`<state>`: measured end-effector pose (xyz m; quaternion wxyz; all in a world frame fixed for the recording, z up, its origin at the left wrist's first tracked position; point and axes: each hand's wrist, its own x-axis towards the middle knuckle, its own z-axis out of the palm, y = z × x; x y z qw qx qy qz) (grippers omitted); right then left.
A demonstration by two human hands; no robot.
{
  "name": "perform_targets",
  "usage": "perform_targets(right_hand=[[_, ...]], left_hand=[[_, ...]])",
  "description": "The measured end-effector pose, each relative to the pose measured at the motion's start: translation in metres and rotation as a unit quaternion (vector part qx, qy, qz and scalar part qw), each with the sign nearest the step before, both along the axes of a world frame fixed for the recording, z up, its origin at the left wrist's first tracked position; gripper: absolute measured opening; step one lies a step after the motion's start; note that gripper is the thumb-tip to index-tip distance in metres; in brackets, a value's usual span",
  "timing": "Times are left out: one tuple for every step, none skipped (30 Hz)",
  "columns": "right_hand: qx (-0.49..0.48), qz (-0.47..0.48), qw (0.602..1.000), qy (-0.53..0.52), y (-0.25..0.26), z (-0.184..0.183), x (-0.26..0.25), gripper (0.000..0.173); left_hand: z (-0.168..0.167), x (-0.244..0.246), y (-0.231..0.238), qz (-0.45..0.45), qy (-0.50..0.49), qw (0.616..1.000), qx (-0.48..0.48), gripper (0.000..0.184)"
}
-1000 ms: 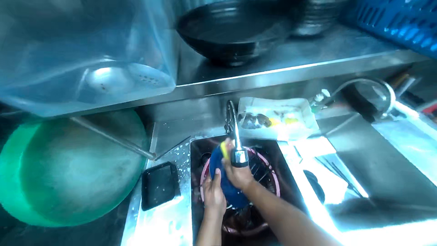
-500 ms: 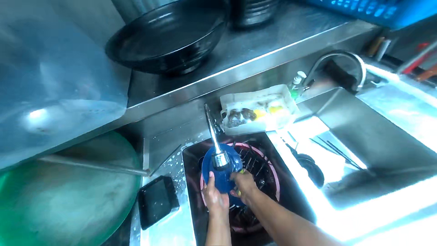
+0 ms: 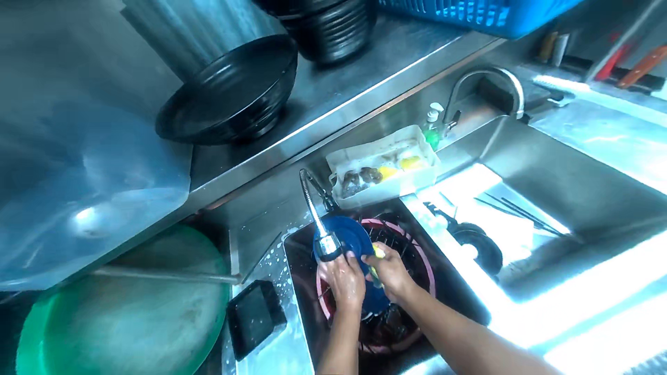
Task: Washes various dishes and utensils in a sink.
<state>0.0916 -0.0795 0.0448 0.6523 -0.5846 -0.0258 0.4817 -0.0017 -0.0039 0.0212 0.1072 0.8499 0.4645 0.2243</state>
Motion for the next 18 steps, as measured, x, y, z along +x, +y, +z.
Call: perform_targets(right_hand=[[0.003,-0.007,1.0,-0.008,-0.005,-0.003,0.002,0.021],[-0.001,-0.011,1.0,-0.016,-0.009,-0.005,0.005,0.02],[-0.01,-0.018,1.0,-0.018,-0.014,-0.007,0.008,0.019],[-0.019,-0.026,0.999,-0.009,-0.019,-0.007,0.009,0.02],[-0.025,-0.03,0.999,0.004,-0.023,-0.005,0.011,0.02],[-0.028,-0.035,0.999,0.015,-0.026,-0.003,0.012,0.019],[-0.031,-0.039,0.999,0.017,-0.027,-0.001,0.014,0.019],[-0.039,-0.043,0.998,0.004,-0.026,0.001,0.016,0.018],[-0.053,-0.047,0.997,-0.02,-0.025,0.003,0.02,0.018],[-0.073,-0.056,0.995,-0.046,-0.025,0.003,0.028,0.018],[-0.095,-0.064,0.991,-0.067,-0.029,0.002,0.039,0.02],[-0.118,-0.074,0.987,-0.082,-0.037,0.001,0.051,0.023],[-0.137,-0.095,0.982,-0.095,-0.048,0.001,0.064,0.025],[-0.149,-0.13,0.974,-0.107,-0.061,0.002,0.08,0.027],[-0.155,-0.172,0.967,-0.112,-0.077,0.002,0.099,0.028],[-0.163,-0.22,0.955,-0.114,-0.096,-0.004,0.121,0.029],[-0.182,-0.264,0.939,-0.121,-0.115,-0.011,0.143,0.031],[-0.21,-0.295,0.924,-0.124,-0.135,-0.023,0.162,0.035]], left_hand=[[-0.001,0.001,-0.007,-0.064,-0.029,0.997,-0.017,0.028],[-0.006,0.0,-0.012,-0.122,-0.058,0.991,-0.023,0.025],[-0.011,-0.002,-0.013,-0.171,-0.072,0.982,-0.03,0.024],[-0.013,-0.006,-0.009,-0.206,-0.071,0.975,-0.042,0.024],[-0.015,-0.009,-0.005,-0.218,-0.065,0.973,-0.042,0.024],[-0.017,-0.009,-0.001,-0.207,-0.063,0.976,-0.035,0.025],[-0.018,-0.007,0.0,-0.187,-0.07,0.979,-0.036,0.025],[-0.019,-0.002,-0.003,-0.179,-0.085,0.979,-0.052,0.025],[-0.019,0.003,-0.009,-0.193,-0.099,0.973,-0.079,0.024],[-0.02,0.009,-0.014,-0.224,-0.103,0.964,-0.104,0.024],[-0.022,0.014,-0.018,-0.26,-0.092,0.954,-0.119,0.025],[-0.025,0.016,-0.02,-0.289,-0.063,0.948,-0.117,0.026],[-0.033,0.015,-0.018,-0.304,-0.026,0.947,-0.102,0.029],[-0.044,0.01,-0.014,-0.296,0.013,0.951,-0.087,0.03],[-0.059,0.002,-0.01,-0.266,0.052,0.958,-0.088,0.03],[-0.077,-0.008,-0.009,-0.219,0.098,0.963,-0.119,0.03],[-0.092,-0.016,-0.008,-0.168,0.147,0.958,-0.182,0.032],[-0.107,-0.024,-0.009,-0.126,0.189,0.94,-0.254,0.04]])
